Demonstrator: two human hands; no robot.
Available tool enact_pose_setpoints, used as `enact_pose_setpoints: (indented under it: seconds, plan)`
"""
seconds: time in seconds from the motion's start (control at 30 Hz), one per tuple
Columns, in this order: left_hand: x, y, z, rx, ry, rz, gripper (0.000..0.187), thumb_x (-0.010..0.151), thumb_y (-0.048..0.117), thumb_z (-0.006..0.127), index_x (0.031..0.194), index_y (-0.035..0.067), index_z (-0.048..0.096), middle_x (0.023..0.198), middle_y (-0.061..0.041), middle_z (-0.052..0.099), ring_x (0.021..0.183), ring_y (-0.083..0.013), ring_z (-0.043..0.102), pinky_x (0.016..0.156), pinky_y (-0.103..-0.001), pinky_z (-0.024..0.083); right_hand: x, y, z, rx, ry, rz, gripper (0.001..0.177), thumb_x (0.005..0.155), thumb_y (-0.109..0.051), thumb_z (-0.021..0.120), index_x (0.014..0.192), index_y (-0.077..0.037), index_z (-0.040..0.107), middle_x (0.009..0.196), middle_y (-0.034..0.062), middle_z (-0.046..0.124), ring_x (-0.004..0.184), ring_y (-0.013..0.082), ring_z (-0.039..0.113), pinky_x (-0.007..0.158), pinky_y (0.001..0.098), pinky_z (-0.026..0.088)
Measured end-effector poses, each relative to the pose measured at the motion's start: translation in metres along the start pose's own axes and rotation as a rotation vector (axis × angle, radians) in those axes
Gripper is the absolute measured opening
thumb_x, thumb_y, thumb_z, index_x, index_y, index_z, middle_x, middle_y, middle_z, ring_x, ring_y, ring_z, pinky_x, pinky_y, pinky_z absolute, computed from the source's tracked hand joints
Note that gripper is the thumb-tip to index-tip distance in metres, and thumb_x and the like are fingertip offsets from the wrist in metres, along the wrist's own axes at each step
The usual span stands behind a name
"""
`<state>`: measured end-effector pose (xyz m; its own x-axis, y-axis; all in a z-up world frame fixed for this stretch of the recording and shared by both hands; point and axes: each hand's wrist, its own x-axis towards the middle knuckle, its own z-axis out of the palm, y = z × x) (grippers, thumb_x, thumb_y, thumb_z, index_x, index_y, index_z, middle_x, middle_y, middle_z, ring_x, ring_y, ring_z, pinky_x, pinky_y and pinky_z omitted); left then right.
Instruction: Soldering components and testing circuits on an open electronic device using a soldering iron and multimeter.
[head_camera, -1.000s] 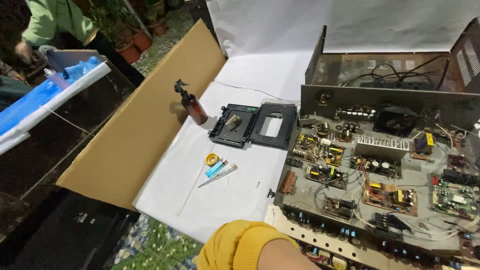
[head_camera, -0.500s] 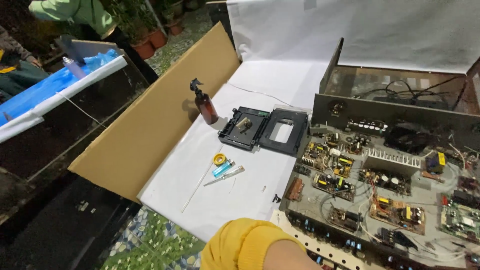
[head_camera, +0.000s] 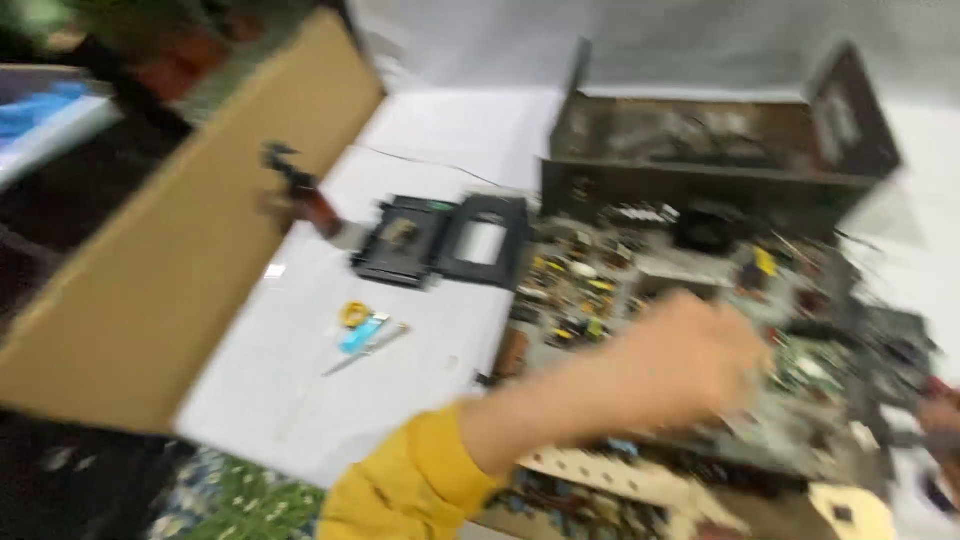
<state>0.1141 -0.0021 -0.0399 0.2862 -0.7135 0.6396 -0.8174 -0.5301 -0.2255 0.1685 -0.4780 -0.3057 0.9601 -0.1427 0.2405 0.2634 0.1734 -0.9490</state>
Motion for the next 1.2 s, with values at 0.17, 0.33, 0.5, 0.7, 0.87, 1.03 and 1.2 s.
enact_pose_setpoints:
  seconds: [0.17, 0.33, 0.5, 0.7, 0.87, 1.03, 1.2]
  plan:
    - [0.004, -0.023, 0.017, -0.066, -0.355, -0.053, 0.011, 0.075, 0.027, 0.075, 0.073, 0.017, 0.072, 0.084, -0.001, 0.060, 0.094, -0.0294, 0.053, 0.075, -0.048, 0.040, -0.059, -0.156, 0.114, 0.026, 0.042, -0.125, 0.032, 0.099, -0.032, 0.065, 0.105, -0.001, 0.067, 0.107, 0.0232, 0.071, 0.065, 0.0290, 0.068, 0.054, 0.0273, 0.060]
    - [0.017, -0.012, 0.046, -0.199, -0.621, -0.207, 0.013, 0.082, 0.021, 0.085, 0.083, 0.010, 0.078, 0.090, -0.003, 0.066, 0.098, -0.0280, 0.052, 0.080, -0.045, 0.040, -0.063, -0.161, 0.125, -0.109, 0.213, 0.015, 0.015, 0.110, -0.009, 0.055, 0.095, -0.006, 0.054, 0.104, 0.0261, 0.069, 0.082, 0.0341, 0.068, 0.060, 0.0300, 0.058]
    - [0.022, -0.001, 0.042, -0.199, -0.695, -0.291, 0.012, 0.085, 0.007, 0.074, 0.074, 0.011, 0.074, 0.080, -0.001, 0.062, 0.092, -0.0275, 0.050, 0.076, -0.044, 0.039, -0.073, -0.187, 0.167, -0.324, 0.177, 0.082, 0.020, 0.081, 0.011, 0.065, 0.082, -0.007, 0.057, 0.097, 0.0171, 0.071, 0.081, 0.0213, 0.067, 0.074, 0.0267, 0.059]
    - [-0.003, 0.008, 0.040, -0.301, -0.766, -0.459, 0.023, 0.088, 0.035, 0.082, 0.082, 0.014, 0.078, 0.086, 0.001, 0.068, 0.097, -0.0240, 0.052, 0.087, -0.044, 0.038, -0.083, -0.178, 0.166, -0.500, -0.067, 0.000, 0.010, 0.084, 0.003, 0.074, 0.089, -0.003, 0.067, 0.100, 0.0138, 0.072, 0.094, 0.0220, 0.070, 0.085, 0.0348, 0.059]
    - [0.009, 0.025, 0.020, -0.433, -0.821, -0.605, 0.026, 0.092, 0.040, 0.078, 0.082, 0.016, 0.079, 0.083, 0.001, 0.065, 0.092, -0.0206, 0.052, 0.098, -0.041, 0.040, -0.085, -0.179, 0.174, -0.615, -0.129, -0.053, 0.006, 0.085, -0.002, 0.076, 0.088, -0.005, 0.071, 0.098, 0.0122, 0.074, 0.094, 0.0215, 0.072, 0.086, 0.0357, 0.059]
    - [0.016, 0.033, 0.030, -0.428, -0.803, -0.585, 0.032, 0.091, 0.035, 0.081, 0.067, 0.015, 0.072, 0.080, 0.003, 0.064, 0.093, -0.0217, 0.051, 0.093, -0.042, 0.036, -0.085, -0.173, 0.173, -0.635, -0.116, -0.053, 0.006, 0.084, -0.004, 0.077, 0.086, -0.005, 0.072, 0.095, 0.0111, 0.074, 0.093, 0.0215, 0.072, 0.086, 0.0365, 0.059]
    - [0.007, 0.044, 0.047, -0.399, -0.753, -0.569, 0.034, 0.093, 0.021, 0.076, 0.061, 0.013, 0.067, 0.071, 0.003, 0.057, 0.089, -0.0225, 0.049, 0.090, -0.041, 0.035, -0.086, -0.167, 0.176, -0.646, -0.124, -0.108, 0.007, 0.083, -0.003, 0.078, 0.084, -0.005, 0.071, 0.095, 0.0109, 0.073, 0.091, 0.0204, 0.072, 0.086, 0.0345, 0.058]
